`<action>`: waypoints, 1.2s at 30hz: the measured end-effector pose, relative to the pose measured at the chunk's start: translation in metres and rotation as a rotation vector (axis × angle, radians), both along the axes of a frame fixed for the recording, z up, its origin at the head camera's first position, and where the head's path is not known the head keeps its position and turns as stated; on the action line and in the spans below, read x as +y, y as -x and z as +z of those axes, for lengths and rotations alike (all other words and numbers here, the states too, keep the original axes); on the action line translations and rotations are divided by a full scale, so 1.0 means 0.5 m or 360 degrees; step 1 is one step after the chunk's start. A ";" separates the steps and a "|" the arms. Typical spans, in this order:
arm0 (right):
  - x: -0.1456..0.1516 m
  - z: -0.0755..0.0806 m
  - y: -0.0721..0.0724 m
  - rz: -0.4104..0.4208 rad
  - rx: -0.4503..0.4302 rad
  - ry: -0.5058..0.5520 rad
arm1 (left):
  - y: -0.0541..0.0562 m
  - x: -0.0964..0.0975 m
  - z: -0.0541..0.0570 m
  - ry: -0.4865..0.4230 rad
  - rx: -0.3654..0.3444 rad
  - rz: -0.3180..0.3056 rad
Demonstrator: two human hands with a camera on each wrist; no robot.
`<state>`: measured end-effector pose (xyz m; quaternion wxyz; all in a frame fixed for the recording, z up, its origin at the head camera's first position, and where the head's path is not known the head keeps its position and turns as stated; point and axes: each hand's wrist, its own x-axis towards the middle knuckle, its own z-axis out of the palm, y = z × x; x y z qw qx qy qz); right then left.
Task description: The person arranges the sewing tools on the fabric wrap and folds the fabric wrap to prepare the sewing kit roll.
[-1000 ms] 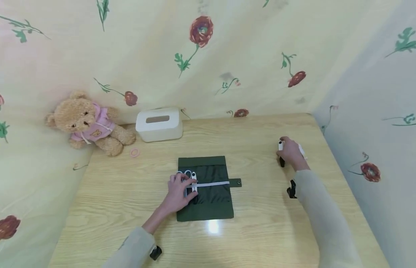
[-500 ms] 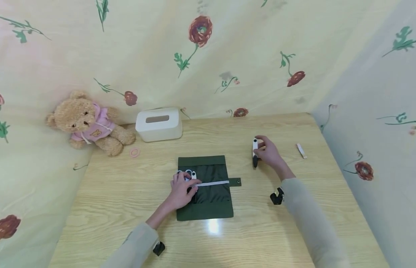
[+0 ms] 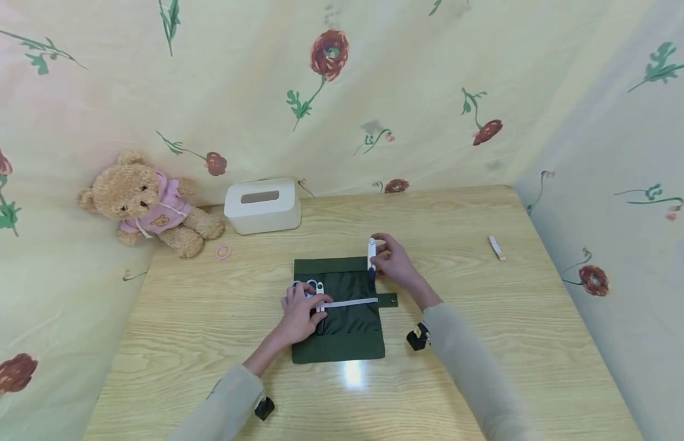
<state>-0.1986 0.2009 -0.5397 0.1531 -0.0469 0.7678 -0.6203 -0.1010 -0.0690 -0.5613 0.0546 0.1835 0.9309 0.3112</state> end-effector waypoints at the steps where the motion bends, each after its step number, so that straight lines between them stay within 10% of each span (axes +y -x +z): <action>1: -0.014 -0.001 -0.001 0.0003 0.0000 0.0012 | 0.000 0.001 0.001 -0.0002 -0.0004 0.0004; 36: -0.155 -0.012 -0.032 0.0385 0.0225 -0.0351 | 0.001 0.006 0.000 0.0045 -0.0066 0.0056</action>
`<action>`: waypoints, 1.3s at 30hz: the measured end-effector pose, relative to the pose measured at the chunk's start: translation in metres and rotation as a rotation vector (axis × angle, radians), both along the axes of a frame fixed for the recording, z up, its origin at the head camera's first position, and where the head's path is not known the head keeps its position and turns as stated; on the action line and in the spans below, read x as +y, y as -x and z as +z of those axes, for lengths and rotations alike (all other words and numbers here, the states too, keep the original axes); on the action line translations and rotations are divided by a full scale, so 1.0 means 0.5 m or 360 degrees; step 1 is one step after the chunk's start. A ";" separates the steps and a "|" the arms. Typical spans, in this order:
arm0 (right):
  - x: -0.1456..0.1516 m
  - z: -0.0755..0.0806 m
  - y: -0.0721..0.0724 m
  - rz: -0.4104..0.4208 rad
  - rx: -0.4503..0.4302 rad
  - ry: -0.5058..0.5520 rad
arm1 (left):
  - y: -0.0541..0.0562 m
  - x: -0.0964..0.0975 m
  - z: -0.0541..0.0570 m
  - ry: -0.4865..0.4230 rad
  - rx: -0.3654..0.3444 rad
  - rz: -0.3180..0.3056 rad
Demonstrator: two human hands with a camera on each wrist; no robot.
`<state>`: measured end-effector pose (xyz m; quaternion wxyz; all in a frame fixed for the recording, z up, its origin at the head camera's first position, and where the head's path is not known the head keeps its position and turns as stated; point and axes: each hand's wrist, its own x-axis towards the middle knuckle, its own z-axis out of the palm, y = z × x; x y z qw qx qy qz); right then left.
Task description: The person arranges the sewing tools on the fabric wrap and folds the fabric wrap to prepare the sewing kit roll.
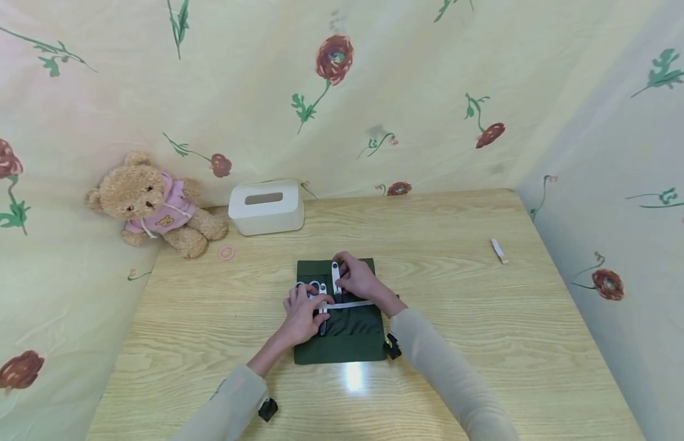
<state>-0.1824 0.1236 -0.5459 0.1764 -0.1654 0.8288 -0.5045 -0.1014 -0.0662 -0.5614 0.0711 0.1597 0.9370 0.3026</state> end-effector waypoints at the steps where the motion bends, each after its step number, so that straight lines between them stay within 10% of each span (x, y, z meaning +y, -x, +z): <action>1: 0.000 0.000 0.001 0.0009 0.0014 -0.0034 | 0.000 0.000 -0.001 0.0003 0.0005 0.0000; 16: -0.004 0.016 0.001 0.0126 0.0099 -0.0423 | 0.001 -0.002 -0.009 0.0026 0.0031 -0.0002; 39: -0.001 0.026 -0.012 0.0267 0.0198 -0.0509 | -0.004 -0.003 0.000 -0.0064 0.0042 0.0003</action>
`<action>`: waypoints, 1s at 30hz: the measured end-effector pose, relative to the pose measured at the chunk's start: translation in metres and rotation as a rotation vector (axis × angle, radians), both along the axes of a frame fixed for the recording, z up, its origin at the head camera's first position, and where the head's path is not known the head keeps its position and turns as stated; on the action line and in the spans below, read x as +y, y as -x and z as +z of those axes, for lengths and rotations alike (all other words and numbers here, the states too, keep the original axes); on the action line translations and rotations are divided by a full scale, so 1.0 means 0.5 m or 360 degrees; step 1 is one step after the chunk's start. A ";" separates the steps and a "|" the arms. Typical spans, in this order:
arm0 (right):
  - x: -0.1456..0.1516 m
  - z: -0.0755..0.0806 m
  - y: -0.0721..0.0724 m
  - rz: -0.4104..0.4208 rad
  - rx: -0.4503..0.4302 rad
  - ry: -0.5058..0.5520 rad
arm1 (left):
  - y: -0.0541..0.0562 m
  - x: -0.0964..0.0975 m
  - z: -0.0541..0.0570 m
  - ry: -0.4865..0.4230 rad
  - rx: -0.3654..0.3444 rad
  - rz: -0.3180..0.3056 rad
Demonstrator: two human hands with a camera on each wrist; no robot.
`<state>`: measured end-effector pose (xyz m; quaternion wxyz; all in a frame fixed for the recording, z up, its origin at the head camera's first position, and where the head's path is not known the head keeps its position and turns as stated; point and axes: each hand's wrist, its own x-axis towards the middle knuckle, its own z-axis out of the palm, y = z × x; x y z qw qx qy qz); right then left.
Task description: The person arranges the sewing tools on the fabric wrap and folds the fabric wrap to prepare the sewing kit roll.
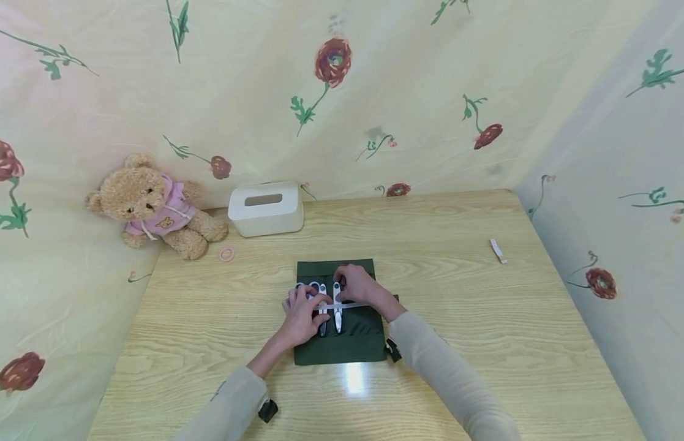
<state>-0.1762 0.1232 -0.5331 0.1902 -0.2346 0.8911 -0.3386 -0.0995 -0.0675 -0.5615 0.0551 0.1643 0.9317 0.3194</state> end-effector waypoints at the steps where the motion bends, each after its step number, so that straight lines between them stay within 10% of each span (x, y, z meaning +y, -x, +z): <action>1: 0.000 0.000 0.000 0.0015 0.0017 -0.0002 | 0.000 0.000 0.001 0.0000 0.0003 -0.0001; 20: 0.024 -0.002 -0.005 0.0010 0.0046 0.0084 | 0.002 0.008 -0.006 0.0039 0.0008 -0.0009; 30: 0.250 0.019 0.042 -0.0401 0.0358 0.0265 | -0.007 0.002 0.006 0.0023 0.0146 -0.0010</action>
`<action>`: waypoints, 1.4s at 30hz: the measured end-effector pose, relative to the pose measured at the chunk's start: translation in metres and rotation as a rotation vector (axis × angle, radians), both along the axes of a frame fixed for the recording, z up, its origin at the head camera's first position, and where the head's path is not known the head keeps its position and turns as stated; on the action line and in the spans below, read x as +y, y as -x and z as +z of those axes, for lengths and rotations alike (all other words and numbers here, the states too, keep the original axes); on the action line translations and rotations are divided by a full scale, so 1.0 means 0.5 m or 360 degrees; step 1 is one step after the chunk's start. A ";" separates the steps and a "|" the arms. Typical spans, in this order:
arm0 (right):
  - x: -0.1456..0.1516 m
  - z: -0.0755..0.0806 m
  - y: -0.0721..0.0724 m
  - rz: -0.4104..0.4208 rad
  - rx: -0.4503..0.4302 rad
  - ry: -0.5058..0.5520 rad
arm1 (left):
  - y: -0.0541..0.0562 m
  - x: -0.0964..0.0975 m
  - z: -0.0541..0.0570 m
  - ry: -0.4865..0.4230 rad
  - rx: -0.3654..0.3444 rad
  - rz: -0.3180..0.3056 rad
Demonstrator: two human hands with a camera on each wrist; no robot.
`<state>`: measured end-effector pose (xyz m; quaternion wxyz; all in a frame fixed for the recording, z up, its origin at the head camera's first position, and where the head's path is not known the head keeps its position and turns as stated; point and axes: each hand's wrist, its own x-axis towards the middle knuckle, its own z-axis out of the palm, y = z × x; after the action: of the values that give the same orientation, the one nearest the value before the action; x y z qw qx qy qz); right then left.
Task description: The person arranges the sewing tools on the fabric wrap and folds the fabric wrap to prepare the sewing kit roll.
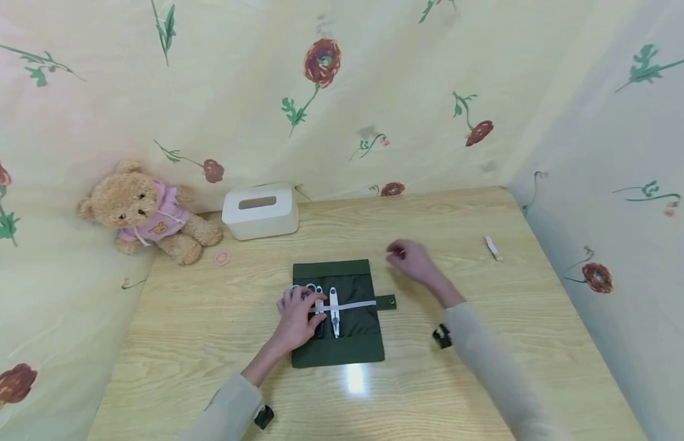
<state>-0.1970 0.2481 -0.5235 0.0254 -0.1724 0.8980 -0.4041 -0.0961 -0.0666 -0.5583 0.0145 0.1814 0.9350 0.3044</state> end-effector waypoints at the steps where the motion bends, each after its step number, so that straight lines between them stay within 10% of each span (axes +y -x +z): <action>1: 0.035 0.005 0.005 -0.0061 0.0035 -0.0011 | -0.001 0.001 0.003 0.0005 0.0019 0.0000; 9: 0.308 0.036 0.021 -0.0548 0.0023 -0.0306 | -0.002 0.023 0.018 -0.0080 0.0028 -0.0073; 15: 0.414 0.027 0.023 -0.0557 -0.0175 -0.0466 | -0.004 0.026 0.012 -0.0091 0.0028 -0.0074; 29: 0.423 -0.002 0.070 -0.0267 -0.0432 -0.0580 | -0.002 0.022 0.011 -0.0077 -0.0036 -0.0051; 42: 0.410 -0.014 0.072 -0.0294 -0.0532 -0.0467 | 0.002 0.030 0.007 -0.0081 -0.0035 -0.0062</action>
<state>-0.2331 0.4533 -0.5307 0.1613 -0.0148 0.9423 -0.2929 -0.0972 -0.0514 -0.5545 0.0260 0.1964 0.9231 0.3297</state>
